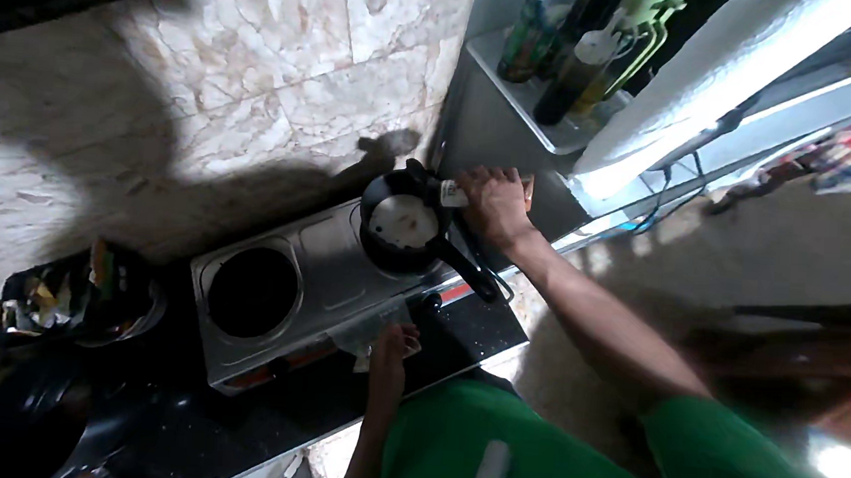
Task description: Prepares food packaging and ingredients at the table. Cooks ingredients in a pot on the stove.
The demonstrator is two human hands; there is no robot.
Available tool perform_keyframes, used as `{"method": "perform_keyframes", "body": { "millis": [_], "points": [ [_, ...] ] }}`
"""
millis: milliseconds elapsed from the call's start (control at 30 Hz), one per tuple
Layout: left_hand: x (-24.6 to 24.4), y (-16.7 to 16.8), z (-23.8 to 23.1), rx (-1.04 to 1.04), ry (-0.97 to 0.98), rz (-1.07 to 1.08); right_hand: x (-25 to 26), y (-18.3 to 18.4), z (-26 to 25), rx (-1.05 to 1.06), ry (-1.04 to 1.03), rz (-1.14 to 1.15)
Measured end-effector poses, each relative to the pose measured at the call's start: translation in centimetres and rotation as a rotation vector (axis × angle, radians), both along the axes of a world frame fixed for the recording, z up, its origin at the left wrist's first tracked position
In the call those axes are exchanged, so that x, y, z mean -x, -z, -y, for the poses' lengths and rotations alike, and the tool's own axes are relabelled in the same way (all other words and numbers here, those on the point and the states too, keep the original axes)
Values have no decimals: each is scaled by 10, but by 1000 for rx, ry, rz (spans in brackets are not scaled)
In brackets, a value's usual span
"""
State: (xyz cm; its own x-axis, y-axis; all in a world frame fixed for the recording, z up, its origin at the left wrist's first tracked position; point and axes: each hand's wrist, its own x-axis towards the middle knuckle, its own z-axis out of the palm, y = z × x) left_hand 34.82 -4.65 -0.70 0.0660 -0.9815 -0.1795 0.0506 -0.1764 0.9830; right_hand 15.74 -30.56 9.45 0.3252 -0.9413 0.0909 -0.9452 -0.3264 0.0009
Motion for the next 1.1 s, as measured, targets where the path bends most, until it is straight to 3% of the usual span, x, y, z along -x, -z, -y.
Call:
{"method": "perform_keyframes", "body": {
  "millis": [100,267,467,633,833,967,1100],
  "points": [
    [1,1,2,-9,-6,-8,0,-7,-4,35,24,64],
    [3,0,5,6,-10,-39,10,11,-5,-46,101,204],
    [9,-7,10,36,-18,-16,26,12,-37,-18,117,369],
    [21,-11,19,61,-7,-45,26,22,-36,94,62,170],
    [36,-18,23,46,49,-19,18,30,-25,30,-1,104],
    [40,-21,20,69,39,-22,32,39,-45,-33,83,309],
    [44,-33,32,212,-15,118,61,50,-67,-195,126,756]
  ]
}}
